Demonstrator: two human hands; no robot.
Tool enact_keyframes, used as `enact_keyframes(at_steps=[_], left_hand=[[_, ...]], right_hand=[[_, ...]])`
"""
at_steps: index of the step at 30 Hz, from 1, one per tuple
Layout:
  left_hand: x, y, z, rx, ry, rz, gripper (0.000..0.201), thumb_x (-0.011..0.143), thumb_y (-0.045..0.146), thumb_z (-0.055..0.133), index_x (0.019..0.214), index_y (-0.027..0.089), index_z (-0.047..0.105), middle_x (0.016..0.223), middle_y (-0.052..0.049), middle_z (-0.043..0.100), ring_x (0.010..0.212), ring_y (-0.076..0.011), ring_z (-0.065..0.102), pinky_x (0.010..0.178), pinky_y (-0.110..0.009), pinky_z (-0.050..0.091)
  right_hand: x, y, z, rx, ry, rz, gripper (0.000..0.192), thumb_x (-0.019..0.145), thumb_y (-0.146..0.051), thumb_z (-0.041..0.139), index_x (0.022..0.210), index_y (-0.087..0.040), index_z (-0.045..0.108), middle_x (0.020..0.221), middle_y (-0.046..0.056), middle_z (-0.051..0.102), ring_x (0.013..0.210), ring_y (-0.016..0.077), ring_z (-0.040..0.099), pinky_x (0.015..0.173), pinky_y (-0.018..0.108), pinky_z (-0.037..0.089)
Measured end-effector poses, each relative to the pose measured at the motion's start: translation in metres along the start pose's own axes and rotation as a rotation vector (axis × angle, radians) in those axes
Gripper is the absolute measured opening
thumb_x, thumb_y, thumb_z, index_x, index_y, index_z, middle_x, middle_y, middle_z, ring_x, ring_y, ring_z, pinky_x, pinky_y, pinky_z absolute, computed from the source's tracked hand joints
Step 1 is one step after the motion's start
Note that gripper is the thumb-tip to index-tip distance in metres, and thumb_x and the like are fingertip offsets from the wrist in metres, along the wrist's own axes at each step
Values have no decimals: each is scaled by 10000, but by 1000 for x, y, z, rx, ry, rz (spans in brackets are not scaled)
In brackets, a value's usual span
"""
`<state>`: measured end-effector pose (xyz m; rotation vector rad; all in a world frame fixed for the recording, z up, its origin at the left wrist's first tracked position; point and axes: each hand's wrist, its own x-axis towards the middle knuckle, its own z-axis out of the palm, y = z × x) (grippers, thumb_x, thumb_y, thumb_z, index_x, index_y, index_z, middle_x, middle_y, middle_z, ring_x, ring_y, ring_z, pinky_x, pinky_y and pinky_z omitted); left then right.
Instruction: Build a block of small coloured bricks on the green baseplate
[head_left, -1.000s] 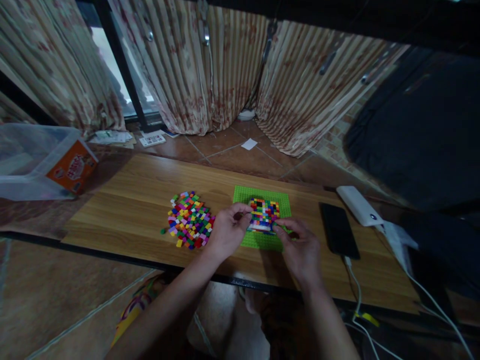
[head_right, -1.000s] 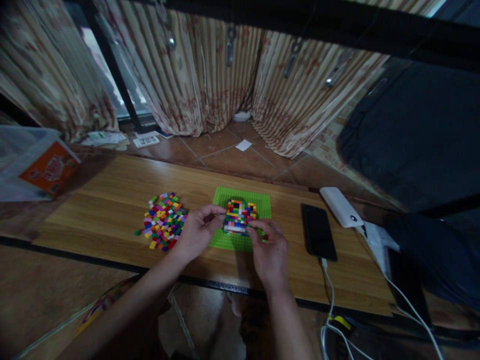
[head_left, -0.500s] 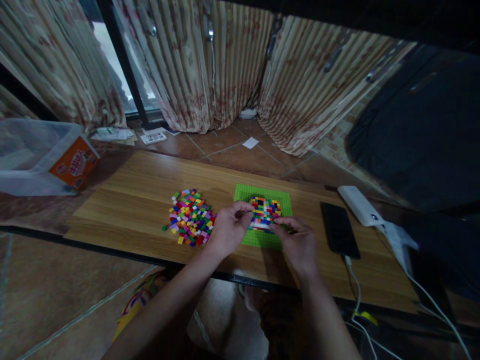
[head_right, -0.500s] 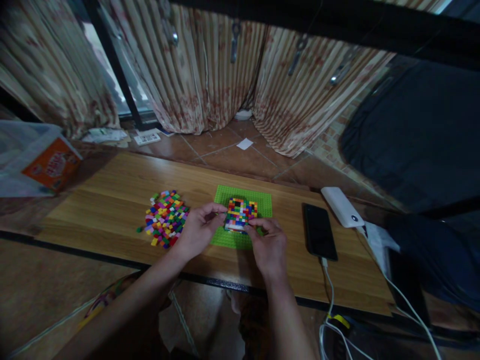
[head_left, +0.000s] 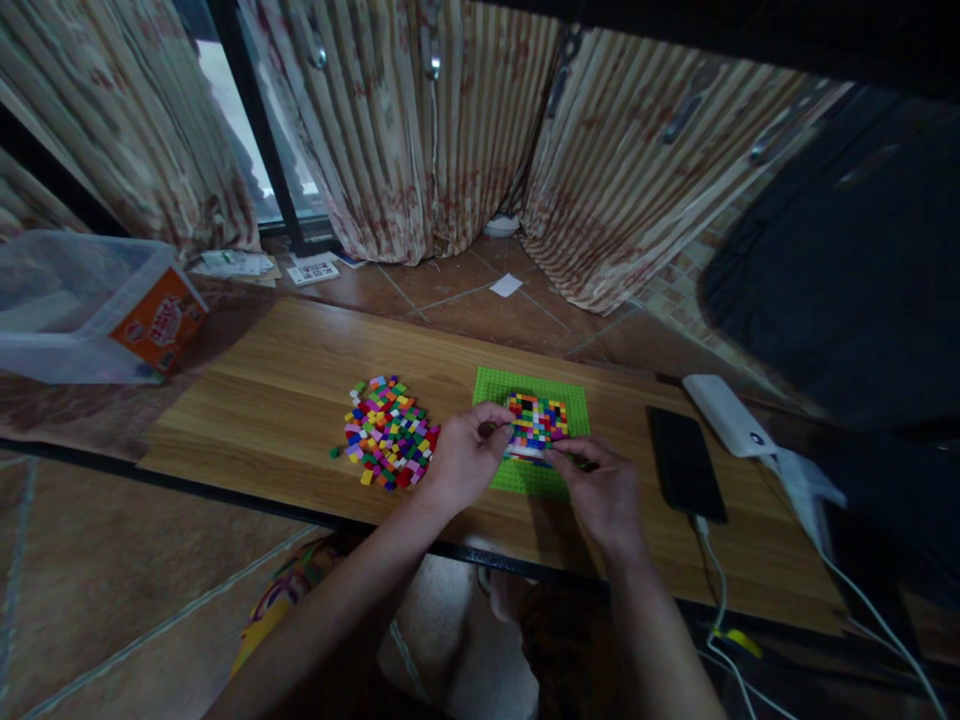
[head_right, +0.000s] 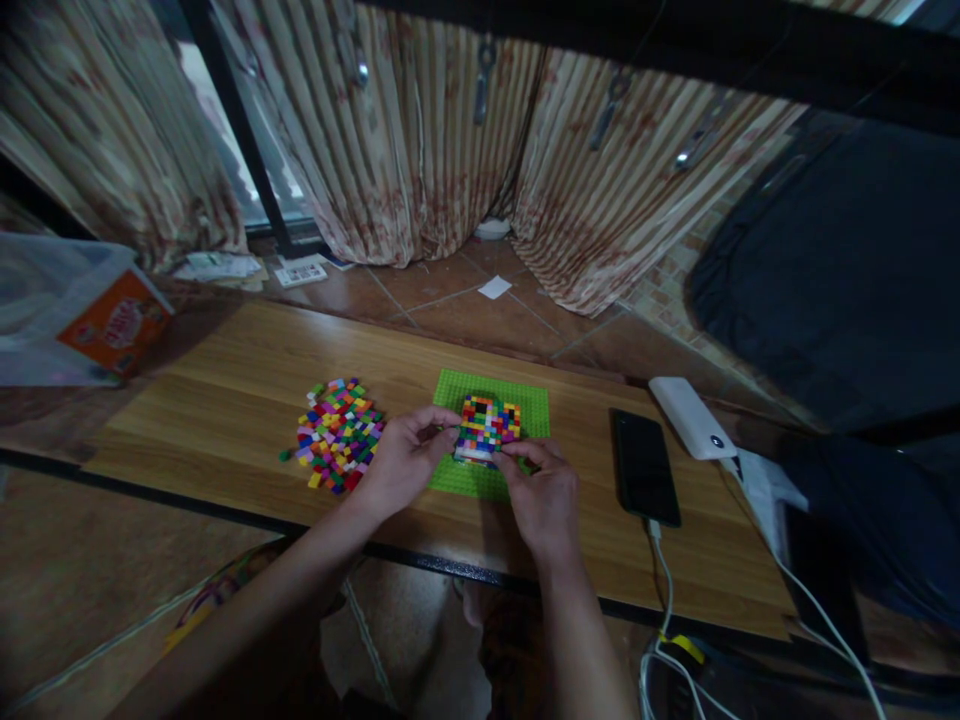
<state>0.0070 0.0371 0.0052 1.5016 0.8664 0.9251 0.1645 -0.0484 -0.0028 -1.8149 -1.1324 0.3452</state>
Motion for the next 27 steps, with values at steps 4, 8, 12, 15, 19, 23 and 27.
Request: enact_keyframes(at_steps=[4, 8, 12, 15, 19, 23, 27], left_hand=[[0, 1, -1, 2, 9, 1, 126, 791, 176, 585, 863, 165, 688, 739, -1, 667, 666, -117, 590, 617, -207, 446], [0, 1, -1, 8, 13, 8, 139, 796, 175, 577, 875, 170, 692, 754, -2, 675, 668, -117, 592, 625, -208, 448], [0, -1, -1, 18, 12, 19, 157, 801, 185, 574, 895, 173, 699, 749, -2, 677, 658, -119, 590, 618, -210, 451], [0, -1, -2, 44, 7, 25, 155, 807, 193, 574, 895, 170, 700, 749, -4, 678, 655, -119, 591, 613, -211, 455], [-2, 2, -3, 50, 3, 16, 153, 811, 188, 572, 894, 171, 699, 780, -12, 685, 691, -125, 604, 616, -207, 456], [-3, 2, -2, 21, -9, 10, 146, 830, 221, 566, 901, 168, 682, 763, -9, 667, 669, -120, 591, 615, -211, 459], [-2, -2, 0, -12, -15, -8, 141, 838, 264, 576, 885, 167, 668, 759, -6, 655, 680, -122, 598, 632, -216, 474]], right_hand=[[1, 2, -3, -42, -4, 12, 320, 781, -495, 630, 760, -191, 729, 830, 57, 679, 777, 204, 613, 697, 334, 446], [3, 1, -2, -143, 58, 33, 408, 835, -543, 559, 714, -176, 688, 760, 51, 646, 725, 193, 582, 682, 324, 418], [3, 0, 4, -228, 101, -35, 406, 823, -559, 573, 696, -183, 658, 753, 54, 630, 739, 203, 570, 699, 329, 410], [2, 1, 9, -240, 105, -66, 398, 823, -551, 577, 665, -190, 635, 738, 52, 622, 737, 205, 567, 707, 331, 409], [1, 2, 11, -205, 106, -26, 404, 808, -562, 589, 658, -190, 635, 728, 49, 625, 703, 197, 561, 676, 320, 404], [0, 0, 13, -190, 94, 20, 417, 813, -571, 571, 662, -187, 629, 749, 56, 629, 715, 200, 567, 675, 319, 403], [-1, -4, 13, -177, 100, 26, 416, 821, -566, 566, 654, -189, 617, 751, 50, 617, 719, 198, 569, 687, 322, 403]])
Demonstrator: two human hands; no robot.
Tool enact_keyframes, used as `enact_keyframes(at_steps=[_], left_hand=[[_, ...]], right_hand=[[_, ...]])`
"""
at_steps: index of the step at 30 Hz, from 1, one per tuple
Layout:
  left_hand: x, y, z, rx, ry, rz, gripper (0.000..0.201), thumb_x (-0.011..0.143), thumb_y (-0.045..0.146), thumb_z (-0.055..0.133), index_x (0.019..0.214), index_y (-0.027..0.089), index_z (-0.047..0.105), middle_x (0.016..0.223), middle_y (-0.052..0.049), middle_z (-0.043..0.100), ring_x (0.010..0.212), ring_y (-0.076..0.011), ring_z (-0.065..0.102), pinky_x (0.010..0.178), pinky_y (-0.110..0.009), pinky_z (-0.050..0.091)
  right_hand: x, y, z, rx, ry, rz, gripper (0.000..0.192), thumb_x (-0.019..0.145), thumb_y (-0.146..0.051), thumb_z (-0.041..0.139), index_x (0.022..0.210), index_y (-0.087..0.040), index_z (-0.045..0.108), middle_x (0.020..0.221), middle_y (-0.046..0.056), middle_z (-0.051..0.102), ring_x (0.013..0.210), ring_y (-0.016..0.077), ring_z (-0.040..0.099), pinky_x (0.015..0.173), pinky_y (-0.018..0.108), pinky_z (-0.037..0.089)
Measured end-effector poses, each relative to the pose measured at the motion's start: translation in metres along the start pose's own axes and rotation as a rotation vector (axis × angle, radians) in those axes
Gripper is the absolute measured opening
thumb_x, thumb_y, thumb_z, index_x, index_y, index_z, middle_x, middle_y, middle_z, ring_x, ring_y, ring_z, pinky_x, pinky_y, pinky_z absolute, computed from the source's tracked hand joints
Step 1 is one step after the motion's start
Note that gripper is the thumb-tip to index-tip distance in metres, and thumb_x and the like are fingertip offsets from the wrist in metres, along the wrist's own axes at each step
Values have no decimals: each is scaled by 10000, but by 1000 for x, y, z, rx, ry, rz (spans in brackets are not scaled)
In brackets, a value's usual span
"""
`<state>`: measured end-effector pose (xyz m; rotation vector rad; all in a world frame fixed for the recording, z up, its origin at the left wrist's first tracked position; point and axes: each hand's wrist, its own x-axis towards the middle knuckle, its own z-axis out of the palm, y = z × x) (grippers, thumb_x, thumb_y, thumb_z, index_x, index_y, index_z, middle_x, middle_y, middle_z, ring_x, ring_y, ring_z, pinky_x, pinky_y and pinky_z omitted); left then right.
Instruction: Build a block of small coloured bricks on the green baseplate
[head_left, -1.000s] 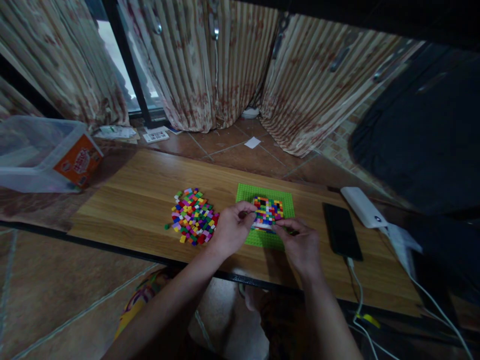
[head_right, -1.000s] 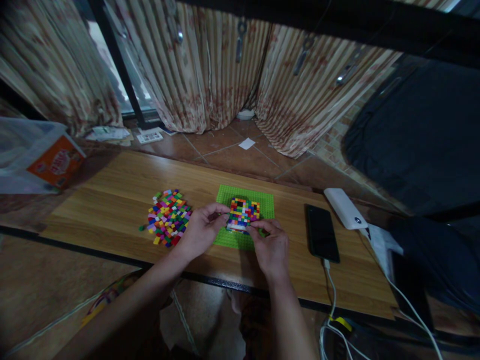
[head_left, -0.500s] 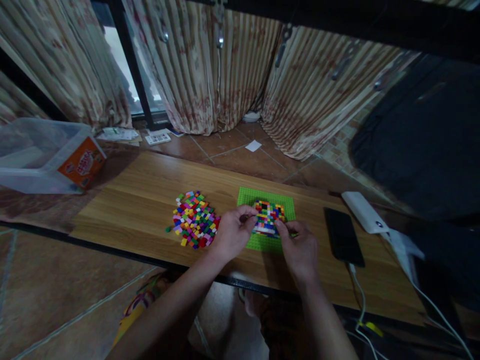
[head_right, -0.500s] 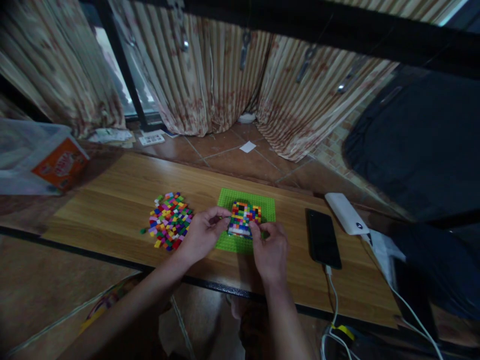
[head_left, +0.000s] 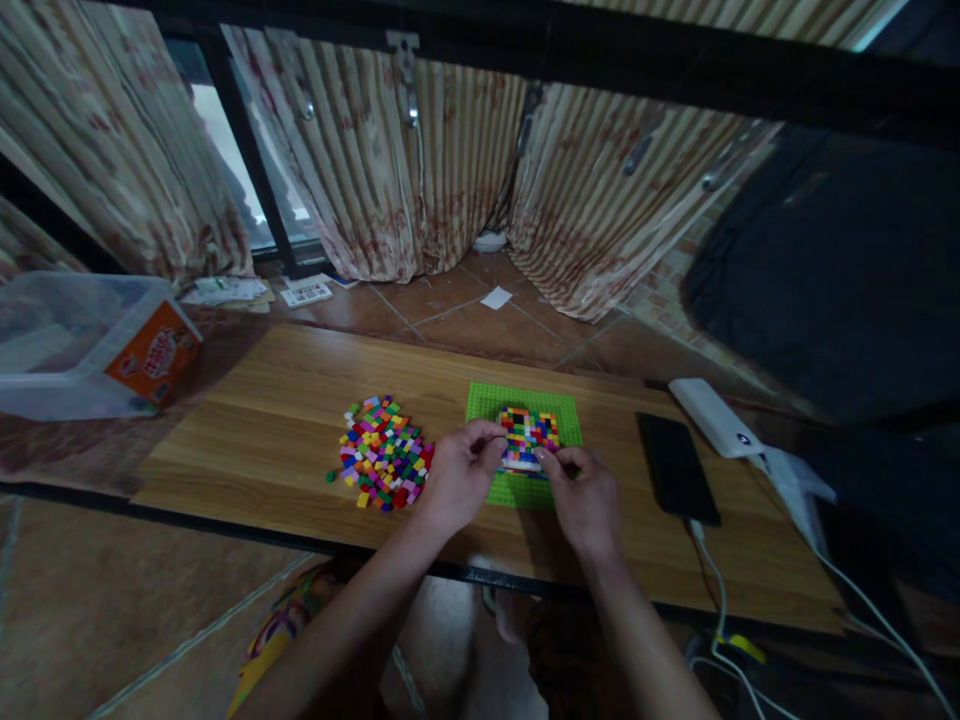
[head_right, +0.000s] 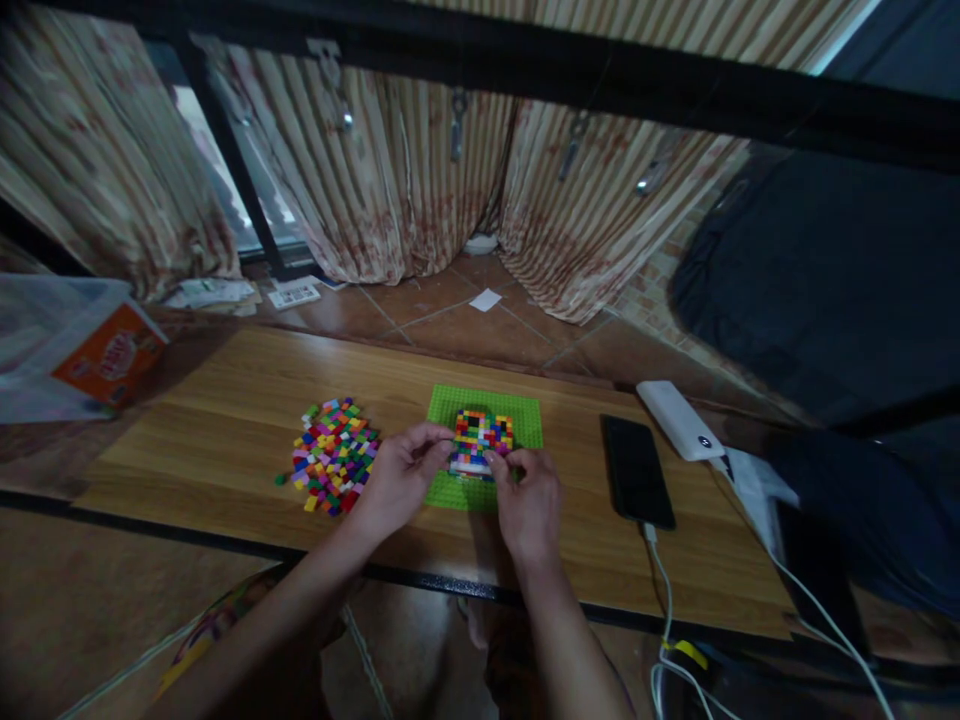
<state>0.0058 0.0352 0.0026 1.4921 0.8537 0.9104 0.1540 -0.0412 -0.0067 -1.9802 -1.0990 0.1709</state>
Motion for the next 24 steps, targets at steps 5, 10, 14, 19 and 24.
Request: enact_keyframes(at_steps=[5, 10, 14, 19, 24], left_hand=[[-1, 4, 2, -78, -13, -41, 163, 838, 276, 580, 900, 162, 679, 767, -4, 667, 669, -114, 603, 633, -214, 486], [1, 12, 5, -230, -41, -108, 177, 799, 290, 625, 880, 151, 698, 702, 3, 674, 586, -94, 582, 604, -208, 492], [1, 12, 6, -298, -59, -127, 197, 777, 324, 657, 844, 146, 706, 696, 3, 677, 583, -91, 578, 601, -211, 497], [1, 13, 7, -304, -52, -120, 203, 785, 305, 648, 893, 143, 704, 704, 3, 674, 584, -88, 583, 603, -207, 496], [-3, 13, 9, -210, -60, -58, 194, 839, 281, 573, 909, 148, 696, 716, -1, 666, 605, -95, 593, 609, -203, 496]], right_hand=[[-5, -9, -9, 90, 158, -46, 375, 890, -476, 524, 655, -191, 594, 666, 12, 567, 646, 165, 539, 624, 296, 393], [-11, -27, -11, 236, 98, -291, 134, 892, -307, 576, 886, -215, 672, 863, 30, 636, 826, 172, 605, 748, 313, 476], [-13, -35, -3, 244, -4, -408, 131, 872, -254, 615, 972, -251, 701, 977, 42, 640, 934, 180, 616, 831, 344, 505], [-10, -31, 0, 193, 2, -425, 128, 868, -244, 629, 966, -246, 711, 964, 42, 652, 916, 180, 613, 819, 352, 508], [-10, -26, -3, 136, 8, -443, 134, 860, -278, 643, 965, -238, 717, 956, 45, 659, 911, 186, 614, 831, 359, 499]])
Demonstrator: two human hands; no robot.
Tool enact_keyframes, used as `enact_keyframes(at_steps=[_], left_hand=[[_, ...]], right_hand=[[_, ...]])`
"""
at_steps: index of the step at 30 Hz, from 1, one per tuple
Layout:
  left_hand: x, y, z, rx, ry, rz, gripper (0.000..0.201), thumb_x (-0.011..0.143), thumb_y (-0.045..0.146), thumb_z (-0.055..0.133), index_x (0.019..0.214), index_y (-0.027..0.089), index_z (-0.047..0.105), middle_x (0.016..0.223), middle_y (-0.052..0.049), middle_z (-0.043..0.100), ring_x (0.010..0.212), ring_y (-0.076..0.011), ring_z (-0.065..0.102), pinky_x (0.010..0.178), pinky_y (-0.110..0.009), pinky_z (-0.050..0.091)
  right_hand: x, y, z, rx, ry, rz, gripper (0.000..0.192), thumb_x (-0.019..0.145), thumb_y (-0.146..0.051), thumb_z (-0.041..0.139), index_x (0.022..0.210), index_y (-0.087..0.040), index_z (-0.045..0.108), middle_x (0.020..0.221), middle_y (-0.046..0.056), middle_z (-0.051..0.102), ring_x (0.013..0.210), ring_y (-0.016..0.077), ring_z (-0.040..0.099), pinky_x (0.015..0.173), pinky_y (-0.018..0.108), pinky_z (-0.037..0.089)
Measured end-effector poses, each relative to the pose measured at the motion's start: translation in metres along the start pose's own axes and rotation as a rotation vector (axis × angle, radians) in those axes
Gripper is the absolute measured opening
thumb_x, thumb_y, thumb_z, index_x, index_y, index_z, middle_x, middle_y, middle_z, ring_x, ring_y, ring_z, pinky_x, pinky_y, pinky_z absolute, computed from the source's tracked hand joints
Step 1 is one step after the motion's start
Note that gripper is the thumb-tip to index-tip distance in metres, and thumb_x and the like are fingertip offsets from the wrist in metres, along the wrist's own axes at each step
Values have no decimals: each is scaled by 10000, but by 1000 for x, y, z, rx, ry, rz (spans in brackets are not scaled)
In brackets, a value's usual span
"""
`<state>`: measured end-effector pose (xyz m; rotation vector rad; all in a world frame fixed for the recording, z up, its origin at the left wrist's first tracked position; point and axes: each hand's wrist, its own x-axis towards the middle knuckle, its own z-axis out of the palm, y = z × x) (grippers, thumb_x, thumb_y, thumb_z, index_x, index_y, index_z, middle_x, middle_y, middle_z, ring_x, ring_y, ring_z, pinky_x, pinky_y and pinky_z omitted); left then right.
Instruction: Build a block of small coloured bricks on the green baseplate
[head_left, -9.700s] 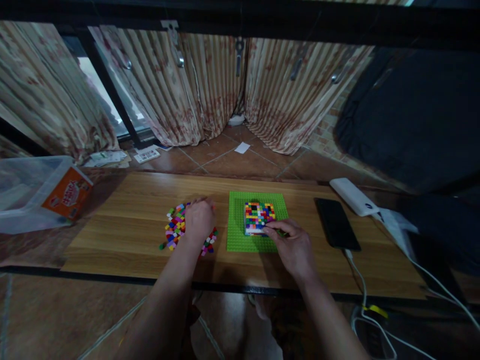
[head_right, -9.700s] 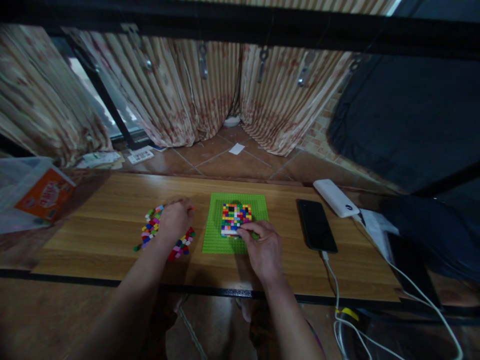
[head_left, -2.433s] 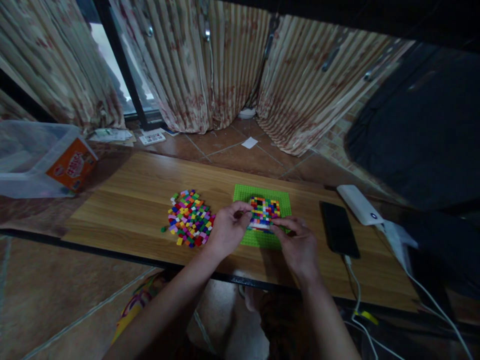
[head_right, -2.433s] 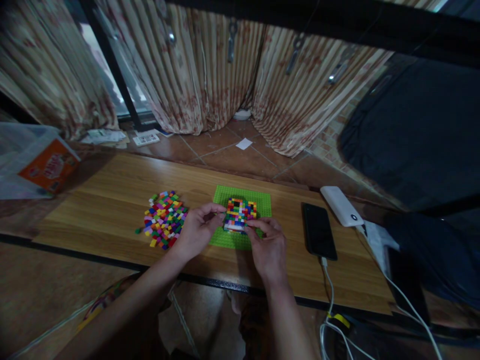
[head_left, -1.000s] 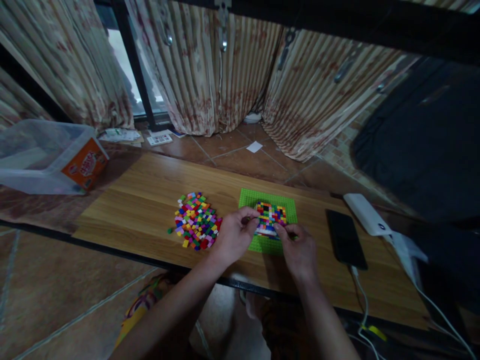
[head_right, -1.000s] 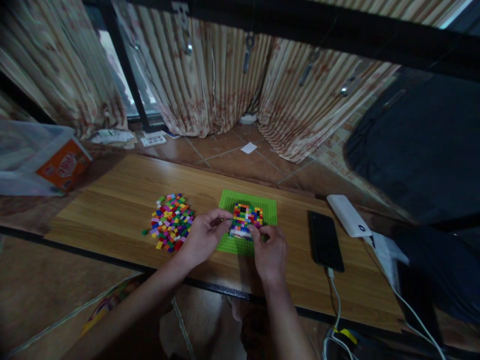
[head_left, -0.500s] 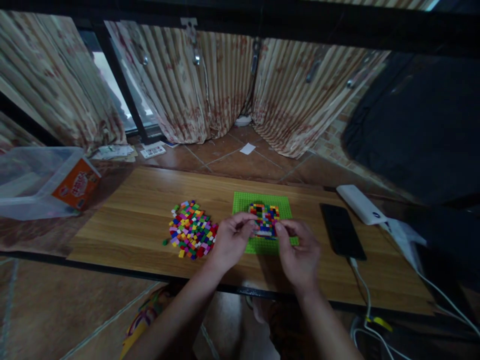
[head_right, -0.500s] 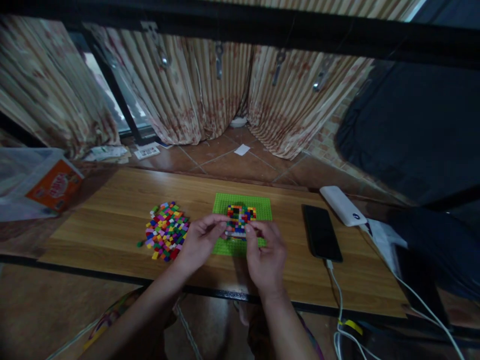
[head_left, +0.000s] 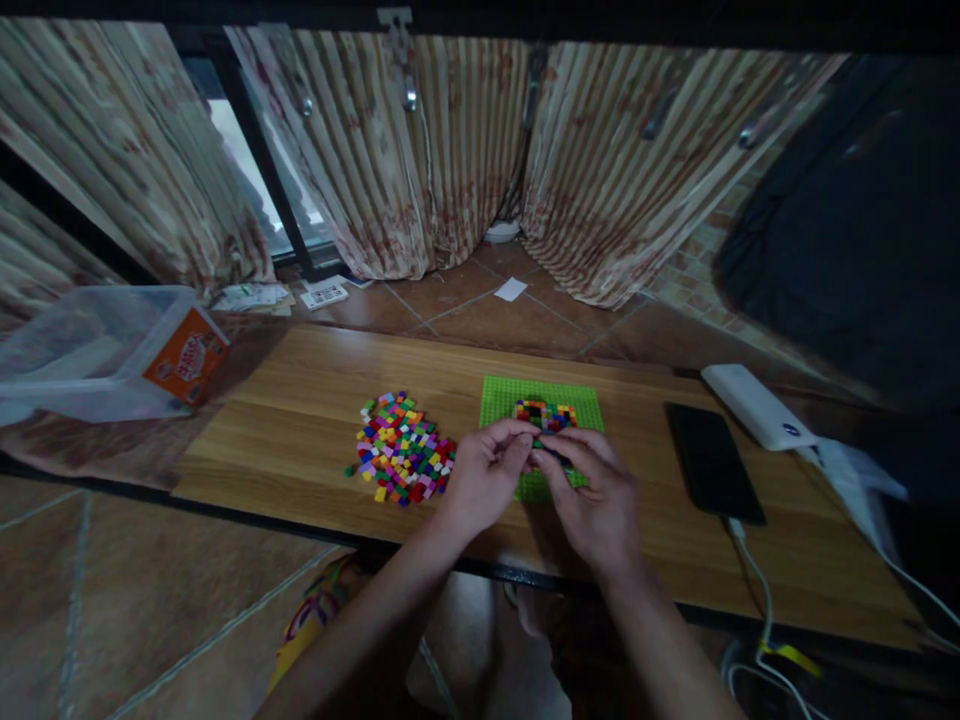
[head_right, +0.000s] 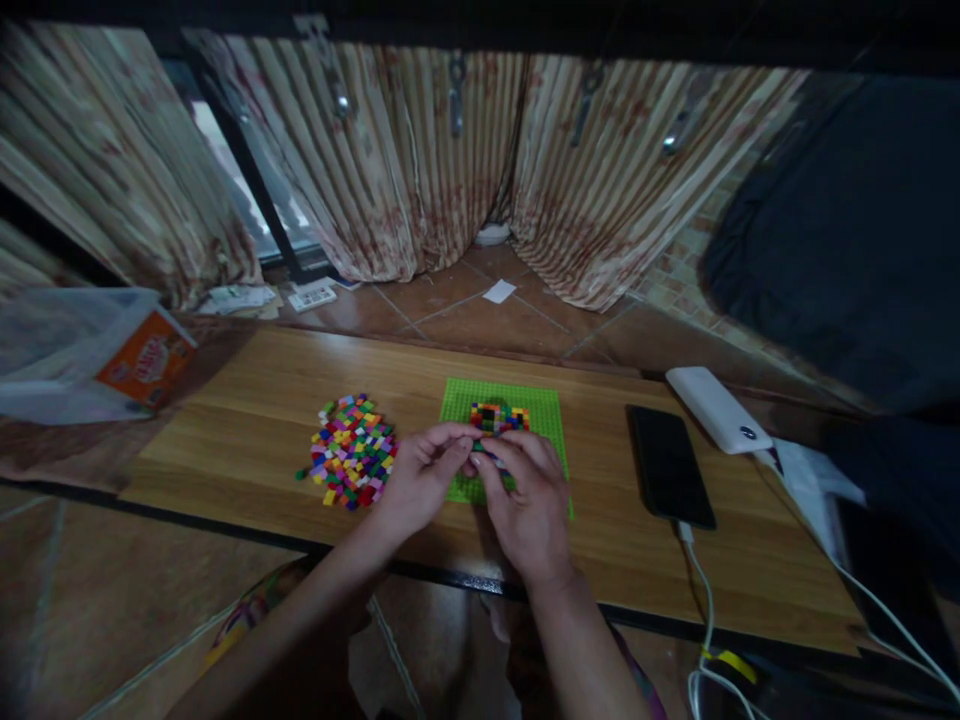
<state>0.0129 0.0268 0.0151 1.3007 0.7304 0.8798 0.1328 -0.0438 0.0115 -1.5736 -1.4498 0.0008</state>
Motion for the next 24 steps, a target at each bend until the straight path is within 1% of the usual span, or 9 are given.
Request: enact_keyframes(at_steps=[4, 6, 8, 11, 13, 15, 18, 24], left_hand=[[-3, -3, 2, 78, -40, 39, 215, 873, 284, 529, 969, 163, 679, 791, -17, 686, 672, -113, 628, 653, -216, 518], [-4, -4, 2, 76, -54, 41, 214, 875, 284, 530, 991, 166, 666, 805, -23, 692, 713, -125, 648, 691, -232, 534], [-3, -5, 1, 84, -52, 44, 208, 876, 278, 532, 995, 166, 660, 806, -26, 696, 744, -134, 657, 718, -244, 539], [-2, -5, -1, 126, -16, 49, 189, 870, 252, 530, 965, 163, 667, 807, -29, 702, 750, -136, 654, 706, -238, 527], [0, -5, -2, 153, 9, 44, 183, 864, 232, 527, 947, 159, 673, 804, -31, 706, 724, -131, 646, 671, -227, 512], [1, -5, -3, 171, 26, 33, 184, 852, 207, 526, 944, 157, 677, 797, -28, 709, 691, -124, 637, 638, -219, 496], [1, -4, -2, 193, 36, 23, 192, 839, 182, 526, 945, 158, 684, 780, -21, 707, 670, -120, 628, 613, -212, 478], [1, -6, -3, 213, 33, 27, 188, 842, 184, 518, 923, 158, 685, 792, -20, 709, 681, -119, 629, 629, -212, 480]], right_hand=[[0, 3, -2, 52, -10, 46, 139, 870, -276, 622, 961, -232, 718, 944, 40, 667, 902, 176, 624, 838, 348, 493], [1, 5, -4, 101, 33, 113, 131, 863, -291, 624, 917, -222, 721, 911, 35, 673, 870, 170, 630, 807, 332, 496], [3, 9, -8, 138, 112, 220, 146, 841, -326, 641, 861, -208, 724, 868, 34, 680, 828, 172, 633, 758, 320, 499], [6, 18, -14, 199, 220, 443, 204, 771, -377, 688, 796, -178, 726, 799, 40, 694, 753, 180, 634, 690, 316, 500], [7, 23, -18, 257, 264, 587, 236, 711, -389, 724, 772, -162, 727, 751, 41, 702, 705, 181, 632, 655, 313, 499], [8, 26, -20, 290, 276, 672, 249, 662, -388, 746, 748, -155, 728, 716, 40, 707, 676, 182, 629, 637, 312, 497], [7, 27, -20, 280, 226, 689, 240, 647, -381, 747, 735, -158, 731, 724, 44, 721, 688, 191, 643, 664, 325, 506], [3, 28, -16, 249, 83, 612, 226, 716, -377, 697, 806, -173, 737, 807, 59, 741, 766, 206, 668, 751, 353, 511]])
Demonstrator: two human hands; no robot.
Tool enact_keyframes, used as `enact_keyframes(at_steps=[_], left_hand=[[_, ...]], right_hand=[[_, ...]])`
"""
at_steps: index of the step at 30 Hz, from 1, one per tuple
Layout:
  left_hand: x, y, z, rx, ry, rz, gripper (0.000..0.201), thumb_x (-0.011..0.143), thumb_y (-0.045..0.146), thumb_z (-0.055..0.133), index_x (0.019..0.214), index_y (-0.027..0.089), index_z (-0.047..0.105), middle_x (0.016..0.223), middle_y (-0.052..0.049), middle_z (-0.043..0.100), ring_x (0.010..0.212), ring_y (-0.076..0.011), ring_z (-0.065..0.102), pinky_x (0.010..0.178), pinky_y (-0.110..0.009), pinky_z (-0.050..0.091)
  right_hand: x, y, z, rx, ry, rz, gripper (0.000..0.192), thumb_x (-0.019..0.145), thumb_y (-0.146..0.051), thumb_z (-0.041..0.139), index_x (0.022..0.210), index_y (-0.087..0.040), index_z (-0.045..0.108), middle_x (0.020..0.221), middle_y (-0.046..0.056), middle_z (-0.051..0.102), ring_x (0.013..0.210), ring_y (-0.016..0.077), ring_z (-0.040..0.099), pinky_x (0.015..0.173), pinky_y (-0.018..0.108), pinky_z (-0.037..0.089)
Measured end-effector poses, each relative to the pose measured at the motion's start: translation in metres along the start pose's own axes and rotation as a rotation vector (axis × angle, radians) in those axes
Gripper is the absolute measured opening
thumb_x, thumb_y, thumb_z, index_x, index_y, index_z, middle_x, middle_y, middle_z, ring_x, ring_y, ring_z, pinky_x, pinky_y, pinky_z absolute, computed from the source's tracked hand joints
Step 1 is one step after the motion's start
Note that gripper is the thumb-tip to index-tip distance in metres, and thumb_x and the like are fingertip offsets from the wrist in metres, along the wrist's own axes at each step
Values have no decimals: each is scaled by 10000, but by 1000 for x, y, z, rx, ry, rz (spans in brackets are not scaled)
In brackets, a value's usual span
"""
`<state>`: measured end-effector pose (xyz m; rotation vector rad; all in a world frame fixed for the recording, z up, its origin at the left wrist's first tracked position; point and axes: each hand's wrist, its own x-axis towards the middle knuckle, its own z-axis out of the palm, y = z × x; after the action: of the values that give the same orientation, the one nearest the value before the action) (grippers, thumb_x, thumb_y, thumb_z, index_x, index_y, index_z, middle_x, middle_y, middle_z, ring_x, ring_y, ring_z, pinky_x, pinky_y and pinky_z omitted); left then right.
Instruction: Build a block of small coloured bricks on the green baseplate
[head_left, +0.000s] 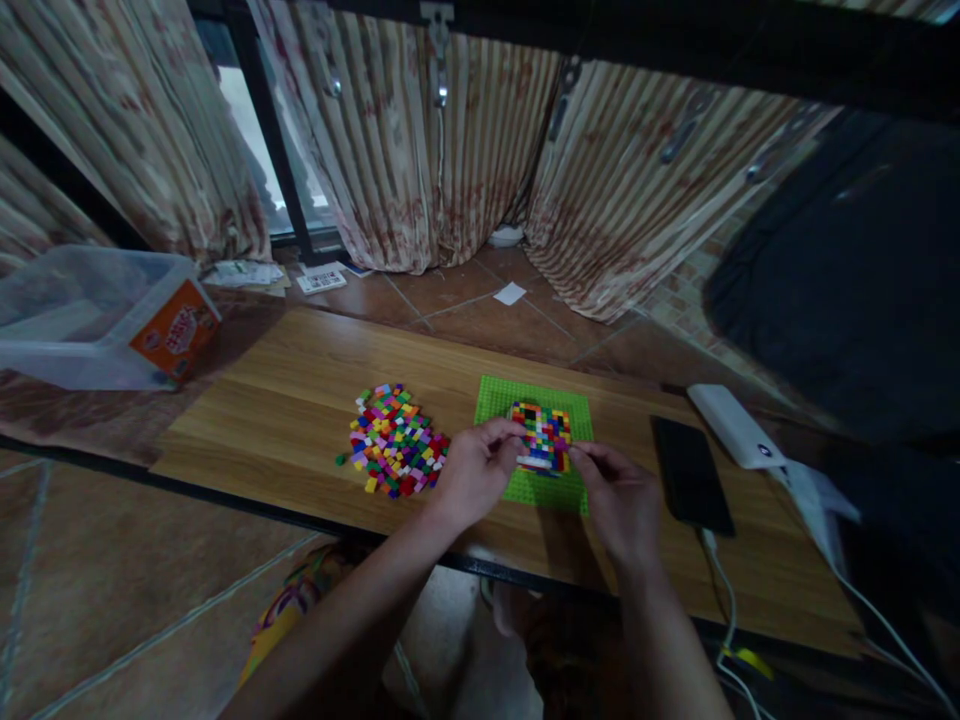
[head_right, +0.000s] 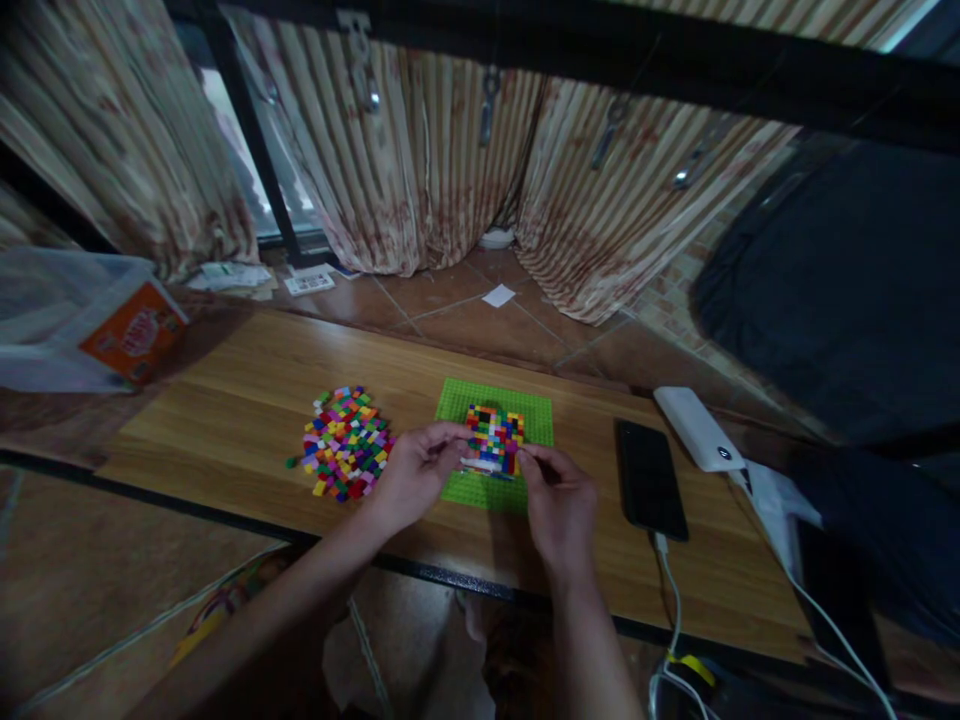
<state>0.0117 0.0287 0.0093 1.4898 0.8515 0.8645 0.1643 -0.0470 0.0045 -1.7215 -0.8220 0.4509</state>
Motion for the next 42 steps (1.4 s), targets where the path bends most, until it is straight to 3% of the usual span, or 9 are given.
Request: enact_keyframes(at_steps=[5, 10, 16, 20, 28, 34, 38, 42], left_hand=[[2, -9, -4, 50, 3, 37, 194, 854, 222, 510, 925, 170, 684, 764, -10, 696, 649, -115, 612, 611, -213, 481], [2, -11, -5, 90, 13, 32, 204, 853, 227, 505, 931, 174, 685, 753, -9, 693, 644, -118, 609, 592, -214, 474], [2, -7, -5, 89, 12, 22, 206, 851, 232, 507, 931, 174, 688, 742, -9, 691, 636, -119, 601, 598, -217, 473], [2, -10, -5, 88, 13, 21, 205, 855, 242, 506, 925, 175, 687, 746, -9, 693, 636, -120, 601, 597, -219, 471], [3, -6, -5, 113, 24, -6, 227, 840, 217, 503, 943, 164, 697, 780, -22, 705, 629, -121, 600, 579, -218, 460], [2, -8, -5, 123, 20, 22, 221, 838, 212, 508, 937, 167, 700, 776, -16, 711, 647, -119, 613, 599, -213, 472], [3, -8, -16, 154, 35, 39, 223, 845, 222, 509, 954, 173, 698, 767, -19, 716, 677, -130, 640, 639, -224, 494], [8, -11, -43, 199, 220, 106, 206, 820, 271, 575, 951, 159, 688, 868, -50, 719, 816, -160, 663, 761, -258, 511]], right_hand=[[-1, 3, -1, -86, -76, -64, 225, 767, -382, 647, 835, -187, 735, 853, 60, 735, 804, 209, 662, 774, 351, 492], [-1, 4, -1, -210, -93, -122, 234, 784, -392, 620, 848, -204, 742, 871, 56, 714, 809, 201, 634, 742, 332, 463], [2, 8, 2, -208, -61, -162, 233, 760, -404, 644, 815, -205, 751, 830, 45, 681, 760, 182, 592, 714, 328, 440], [7, 12, 4, -127, -5, -47, 273, 680, -426, 713, 787, -175, 729, 734, 24, 664, 620, 142, 529, 625, 300, 423], [9, 8, 10, 171, -3, 252, 376, 472, -424, 835, 662, -178, 622, 652, -25, 631, 616, 131, 549, 583, 262, 406], [8, 10, 12, 170, -27, 275, 379, 487, -450, 816, 655, -188, 599, 621, -36, 606, 553, 121, 504, 524, 249, 356], [9, 10, 10, 221, -44, 275, 378, 486, -445, 822, 657, -186, 606, 616, -33, 596, 557, 117, 498, 524, 242, 347], [11, 5, 3, 378, 118, 226, 363, 568, -475, 785, 643, -191, 570, 573, -63, 520, 506, 86, 429, 514, 237, 327]])
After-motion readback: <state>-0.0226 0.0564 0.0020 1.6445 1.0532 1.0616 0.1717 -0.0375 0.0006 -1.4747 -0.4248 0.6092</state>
